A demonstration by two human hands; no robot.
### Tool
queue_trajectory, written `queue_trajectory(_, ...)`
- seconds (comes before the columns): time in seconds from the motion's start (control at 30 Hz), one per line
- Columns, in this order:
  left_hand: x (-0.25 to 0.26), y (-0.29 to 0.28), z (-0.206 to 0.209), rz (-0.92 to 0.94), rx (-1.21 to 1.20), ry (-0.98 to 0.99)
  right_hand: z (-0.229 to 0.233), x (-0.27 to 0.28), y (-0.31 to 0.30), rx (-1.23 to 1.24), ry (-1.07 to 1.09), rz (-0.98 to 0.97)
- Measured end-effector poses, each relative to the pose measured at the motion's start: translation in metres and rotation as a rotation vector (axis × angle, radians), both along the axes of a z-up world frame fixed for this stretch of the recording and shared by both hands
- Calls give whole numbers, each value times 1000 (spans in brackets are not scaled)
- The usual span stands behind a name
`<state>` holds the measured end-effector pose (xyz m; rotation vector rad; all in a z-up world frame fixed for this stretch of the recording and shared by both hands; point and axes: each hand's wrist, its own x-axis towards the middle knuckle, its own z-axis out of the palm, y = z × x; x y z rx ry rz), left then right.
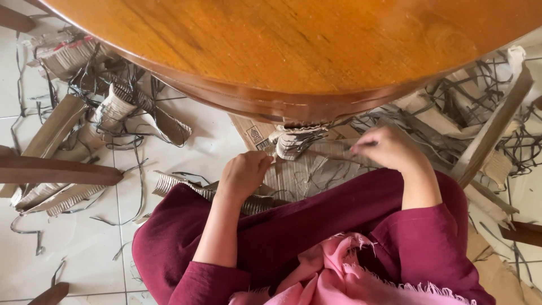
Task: Wrapping a wooden table leg with corrugated cardboard and securing it with string.
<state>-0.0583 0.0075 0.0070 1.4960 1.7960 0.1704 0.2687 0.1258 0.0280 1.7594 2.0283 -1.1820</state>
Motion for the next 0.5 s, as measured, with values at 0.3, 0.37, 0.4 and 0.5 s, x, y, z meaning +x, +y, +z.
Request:
queue_trajectory(0.3, 0, 9, -8, 143, 170, -47, -49, -5, 4, 427, 202, -218)
queue_trajectory(0.37, 7, 13, 1, 196, 357, -136, -51, -24, -7, 536, 284, -173)
queue_trajectory(0.4, 10, 17, 2, 224, 514, -157, -47, -37, -12, 618, 325, -139)
queue_trajectory(0.5, 10, 25, -20, 197, 734, -166, -81, -55, -11, 754, 339, -48)
